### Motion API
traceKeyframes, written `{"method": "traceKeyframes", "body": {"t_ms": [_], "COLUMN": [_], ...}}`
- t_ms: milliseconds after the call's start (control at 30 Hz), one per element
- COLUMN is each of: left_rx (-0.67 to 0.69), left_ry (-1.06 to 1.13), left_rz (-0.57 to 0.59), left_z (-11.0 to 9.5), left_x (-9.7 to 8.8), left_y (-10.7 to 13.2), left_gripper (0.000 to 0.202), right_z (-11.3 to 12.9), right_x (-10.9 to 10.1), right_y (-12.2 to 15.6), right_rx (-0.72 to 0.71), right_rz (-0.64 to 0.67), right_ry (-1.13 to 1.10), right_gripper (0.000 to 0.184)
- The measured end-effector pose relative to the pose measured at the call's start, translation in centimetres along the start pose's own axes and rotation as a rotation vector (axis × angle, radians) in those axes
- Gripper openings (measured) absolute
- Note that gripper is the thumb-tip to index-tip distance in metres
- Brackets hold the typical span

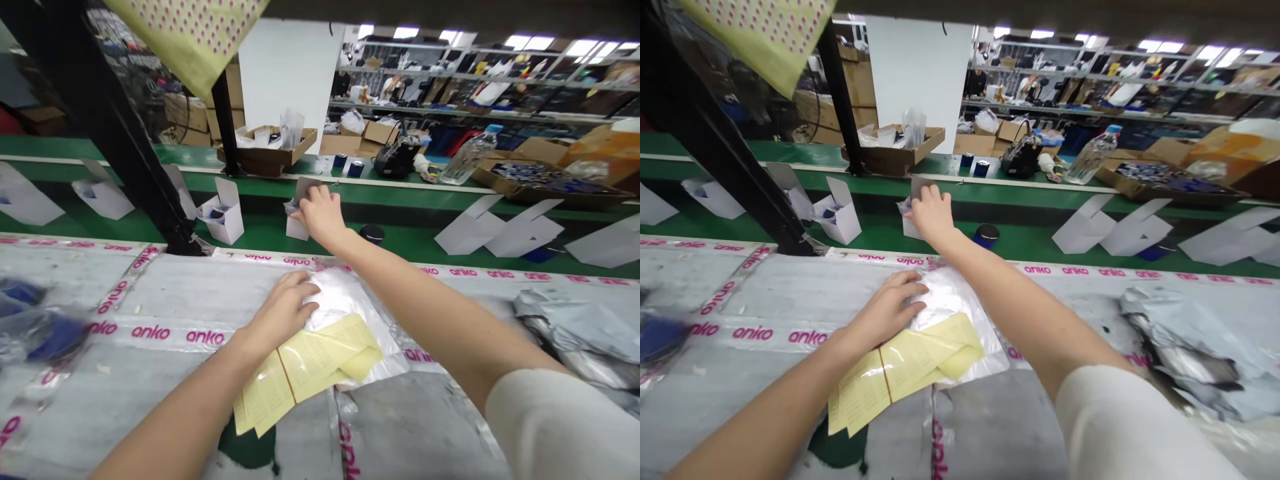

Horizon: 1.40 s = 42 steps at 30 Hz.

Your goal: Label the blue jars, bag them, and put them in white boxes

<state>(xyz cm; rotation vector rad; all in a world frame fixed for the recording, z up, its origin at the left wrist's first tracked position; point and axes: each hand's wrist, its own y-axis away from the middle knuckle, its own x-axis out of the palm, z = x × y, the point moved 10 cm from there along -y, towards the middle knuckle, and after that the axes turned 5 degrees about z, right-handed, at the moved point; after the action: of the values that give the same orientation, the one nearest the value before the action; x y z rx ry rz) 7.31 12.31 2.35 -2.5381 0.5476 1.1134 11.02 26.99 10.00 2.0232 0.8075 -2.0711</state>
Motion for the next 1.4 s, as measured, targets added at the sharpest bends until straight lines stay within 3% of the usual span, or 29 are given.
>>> {"method": "traceKeyframes", "body": {"t_ms": [100,233,300,400,500,633,800,900,1067,1200,1300,1400], "left_rx": [0.010,0.094,0.145,0.155,0.107,0.070,0.064,0.057,0.059,0.026,-0.002,-0.028], "left_ry": [-0.015,-0.073,-0.099,-0.104,-0.091,-0.095,-0.142,-0.139,-0.142,-0.160,-0.184,-0.199], "left_rz": [-0.001,0.024,0.072,0.174,0.258,0.301,0.343,0.345,0.332,0.388,0.437,0.470], "left_z": [-0.4,-1.7,-2.4,-2.8,-2.7,-2.9,-3.2,-3.0,-2.9,-2.9,-3.0,-3.1], "left_x": [-0.4,-0.4,0.2,1.6,2.7,3.0,3.2,3.3,3.2,3.5,3.7,3.8], "left_y": [0.0,0.1,0.2,0.4,0.6,0.5,0.4,0.5,0.6,0.6,0.6,0.8], "left_gripper": [0.024,0.026,0.026,0.025,0.030,0.033,0.031,0.031,0.034,0.044,0.057,0.068], "right_z": [1.3,1.2,0.4,-1.4,-2.4,-2.2,-2.2,-1.9,-0.5,0.3,1.2,2.6], "right_x": [0.1,-3.5,-3.8,-0.8,1.0,1.9,1.9,1.2,-0.8,-2.9,-4.6,-6.5], "right_y": [1.8,6.6,10.1,16.4,20.5,21.6,22.1,22.7,23.8,24.5,24.4,24.3], "right_rx": [-0.076,-0.115,-0.097,0.033,0.079,0.084,0.155,0.133,-0.017,-0.093,-0.163,-0.250], "right_rz": [0.014,-0.057,0.097,0.511,0.620,0.607,0.684,0.643,0.416,0.263,0.147,0.007], "right_ry": [0.023,-0.079,-0.278,-0.447,-0.467,-0.518,-0.468,-0.443,-0.416,-0.449,-0.235,-0.012], "right_gripper": [0.027,0.025,0.015,0.016,0.023,0.020,0.020,0.023,0.032,0.048,0.062,0.059]}}
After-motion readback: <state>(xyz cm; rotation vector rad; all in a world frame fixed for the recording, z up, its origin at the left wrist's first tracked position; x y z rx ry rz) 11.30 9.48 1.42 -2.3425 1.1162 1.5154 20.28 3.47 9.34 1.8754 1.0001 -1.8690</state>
